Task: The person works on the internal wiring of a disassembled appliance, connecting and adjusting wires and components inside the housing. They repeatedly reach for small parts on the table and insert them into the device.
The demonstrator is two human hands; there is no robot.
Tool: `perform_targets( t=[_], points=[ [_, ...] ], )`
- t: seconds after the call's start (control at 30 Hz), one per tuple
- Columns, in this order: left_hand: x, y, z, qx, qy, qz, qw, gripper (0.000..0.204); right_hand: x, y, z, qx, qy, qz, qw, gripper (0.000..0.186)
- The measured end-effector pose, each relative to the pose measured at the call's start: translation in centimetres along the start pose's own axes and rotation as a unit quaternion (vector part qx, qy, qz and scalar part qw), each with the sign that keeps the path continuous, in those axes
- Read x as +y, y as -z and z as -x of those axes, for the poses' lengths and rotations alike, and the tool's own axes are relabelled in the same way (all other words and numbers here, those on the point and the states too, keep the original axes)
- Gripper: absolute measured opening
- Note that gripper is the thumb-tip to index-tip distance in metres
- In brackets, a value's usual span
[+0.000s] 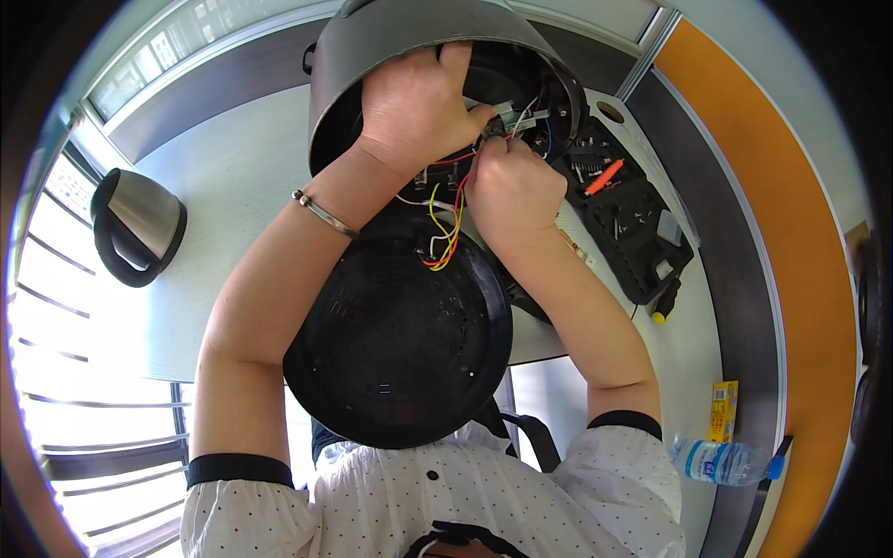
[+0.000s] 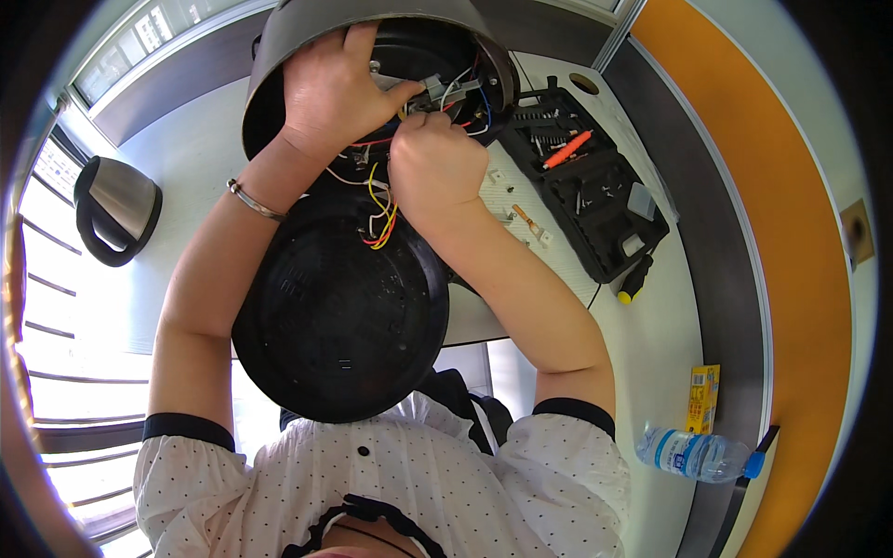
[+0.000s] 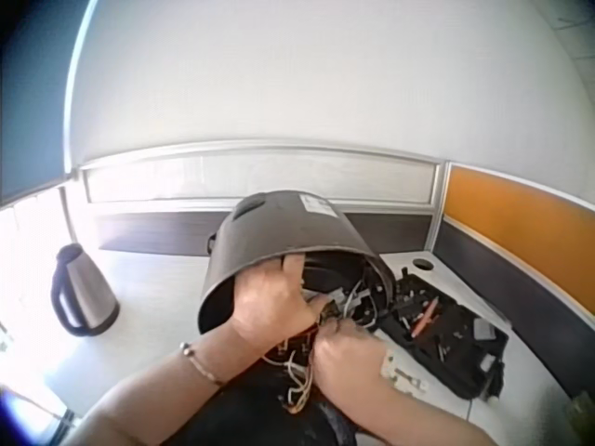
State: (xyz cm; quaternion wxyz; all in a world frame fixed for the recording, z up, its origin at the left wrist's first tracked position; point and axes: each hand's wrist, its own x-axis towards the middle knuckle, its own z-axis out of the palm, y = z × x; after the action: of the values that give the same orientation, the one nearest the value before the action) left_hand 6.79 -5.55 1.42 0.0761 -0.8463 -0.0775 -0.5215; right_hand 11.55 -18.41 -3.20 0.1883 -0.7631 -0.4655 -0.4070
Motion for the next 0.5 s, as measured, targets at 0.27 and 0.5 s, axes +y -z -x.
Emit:
perform_targets(
  t=[0.27,0.5],
  points=[
    [0.1,0.0,0.0,0.023,-0.004,-0.016,1.0,0.062,-1.1,0.6,-1.3,-0.031,-0.049,-0.008,0.998,0.005],
    [0.1,0.2,0.0,-0.01,0.011,-0.006,1.0,0.06,-1.0,0.0,-1.2,0.009,-0.068,-0.027,0.997,0.01]
  ],
)
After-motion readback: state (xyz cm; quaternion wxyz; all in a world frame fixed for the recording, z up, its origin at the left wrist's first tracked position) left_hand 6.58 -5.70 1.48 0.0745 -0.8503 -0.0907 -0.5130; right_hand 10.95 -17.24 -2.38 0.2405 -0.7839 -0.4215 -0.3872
